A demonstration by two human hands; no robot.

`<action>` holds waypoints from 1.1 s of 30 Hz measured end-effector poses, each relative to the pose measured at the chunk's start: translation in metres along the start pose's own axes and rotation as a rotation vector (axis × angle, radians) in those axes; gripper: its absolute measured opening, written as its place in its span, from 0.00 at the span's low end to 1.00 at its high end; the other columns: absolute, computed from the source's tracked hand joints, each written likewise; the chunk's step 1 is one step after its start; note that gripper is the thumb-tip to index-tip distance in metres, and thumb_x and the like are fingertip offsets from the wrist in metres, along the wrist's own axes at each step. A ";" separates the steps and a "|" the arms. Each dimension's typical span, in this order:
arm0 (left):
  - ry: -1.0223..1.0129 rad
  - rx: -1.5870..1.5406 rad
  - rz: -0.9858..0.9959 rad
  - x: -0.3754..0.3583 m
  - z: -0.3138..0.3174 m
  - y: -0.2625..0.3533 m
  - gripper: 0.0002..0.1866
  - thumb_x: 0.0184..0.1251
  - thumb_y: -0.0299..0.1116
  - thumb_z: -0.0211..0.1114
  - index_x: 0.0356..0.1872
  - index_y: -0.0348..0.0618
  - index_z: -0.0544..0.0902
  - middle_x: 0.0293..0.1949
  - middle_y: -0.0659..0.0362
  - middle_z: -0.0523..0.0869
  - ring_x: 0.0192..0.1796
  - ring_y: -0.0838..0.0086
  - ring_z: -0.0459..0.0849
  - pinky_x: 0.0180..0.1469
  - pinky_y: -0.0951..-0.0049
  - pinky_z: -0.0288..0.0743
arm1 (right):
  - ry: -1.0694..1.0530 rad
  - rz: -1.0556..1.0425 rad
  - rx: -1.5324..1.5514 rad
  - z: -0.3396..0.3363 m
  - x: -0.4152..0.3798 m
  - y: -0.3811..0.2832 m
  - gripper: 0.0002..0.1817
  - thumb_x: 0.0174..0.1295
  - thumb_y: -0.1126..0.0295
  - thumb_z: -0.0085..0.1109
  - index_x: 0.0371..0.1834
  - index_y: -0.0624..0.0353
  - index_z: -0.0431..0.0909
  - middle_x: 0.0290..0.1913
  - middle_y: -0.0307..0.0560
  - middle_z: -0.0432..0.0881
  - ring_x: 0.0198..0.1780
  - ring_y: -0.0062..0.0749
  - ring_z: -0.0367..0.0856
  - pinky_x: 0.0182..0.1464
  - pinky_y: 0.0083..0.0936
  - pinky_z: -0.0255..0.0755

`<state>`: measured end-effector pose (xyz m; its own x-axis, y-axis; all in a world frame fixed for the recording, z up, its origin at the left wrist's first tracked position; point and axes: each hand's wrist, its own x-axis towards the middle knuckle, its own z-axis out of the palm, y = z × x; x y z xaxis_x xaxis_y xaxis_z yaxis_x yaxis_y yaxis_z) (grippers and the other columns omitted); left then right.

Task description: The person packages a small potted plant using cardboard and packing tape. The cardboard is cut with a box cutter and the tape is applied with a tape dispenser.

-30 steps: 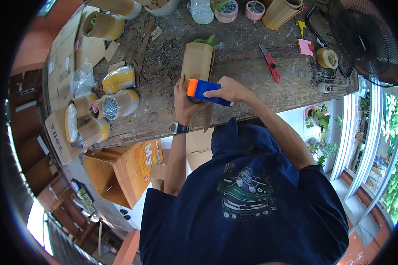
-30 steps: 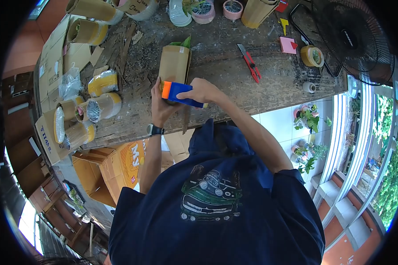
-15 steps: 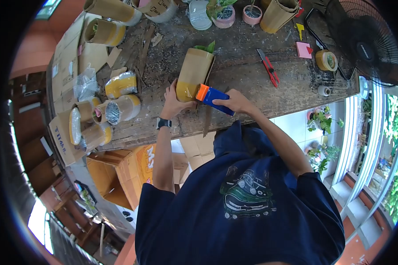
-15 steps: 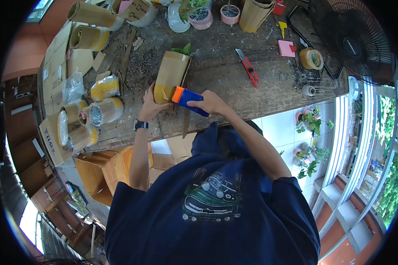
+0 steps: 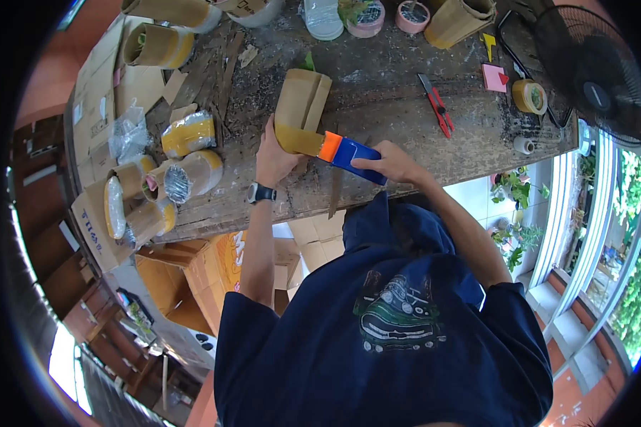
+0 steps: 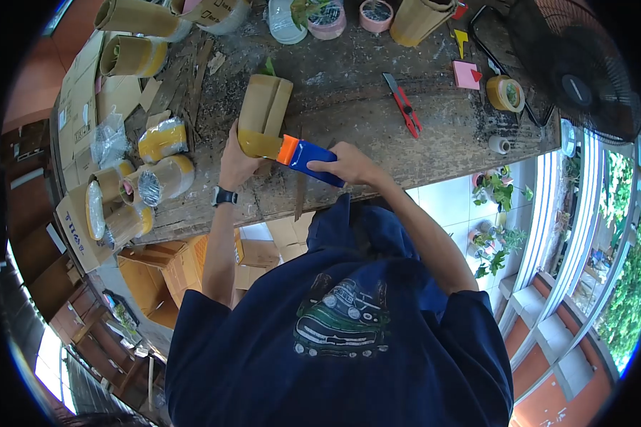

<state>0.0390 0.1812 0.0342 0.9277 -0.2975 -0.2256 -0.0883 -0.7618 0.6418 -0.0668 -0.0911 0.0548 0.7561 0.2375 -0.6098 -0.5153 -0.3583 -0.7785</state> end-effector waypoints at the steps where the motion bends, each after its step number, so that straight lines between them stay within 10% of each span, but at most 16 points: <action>1: -0.028 -0.058 0.032 0.006 0.001 -0.011 0.66 0.32 0.49 0.86 0.76 0.39 0.57 0.62 0.41 0.76 0.64 0.47 0.77 0.63 0.54 0.74 | -0.017 0.021 0.033 -0.003 0.002 0.001 0.38 0.55 0.34 0.65 0.22 0.68 0.82 0.22 0.55 0.82 0.26 0.44 0.83 0.34 0.38 0.76; 22: -0.399 -0.607 -0.005 0.032 -0.024 -0.052 0.57 0.33 0.33 0.88 0.70 0.34 0.64 0.60 0.54 0.78 0.63 0.68 0.77 0.68 0.67 0.69 | 0.244 0.159 -0.387 0.038 0.020 -0.011 0.39 0.55 0.32 0.63 0.30 0.68 0.85 0.31 0.64 0.86 0.39 0.58 0.88 0.44 0.45 0.81; 33: -0.307 -0.565 -0.022 0.024 -0.018 -0.086 0.49 0.39 0.32 0.86 0.66 0.38 0.67 0.60 0.54 0.79 0.58 0.68 0.81 0.60 0.69 0.78 | 0.458 0.092 -0.736 0.092 0.050 -0.089 0.08 0.61 0.67 0.60 0.34 0.54 0.89 0.34 0.49 0.89 0.39 0.41 0.90 0.39 0.37 0.81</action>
<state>0.0759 0.2503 -0.0131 0.7739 -0.5000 -0.3886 0.2121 -0.3735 0.9030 -0.0199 0.0363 0.0799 0.8935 -0.1514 -0.4228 -0.3108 -0.8881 -0.3387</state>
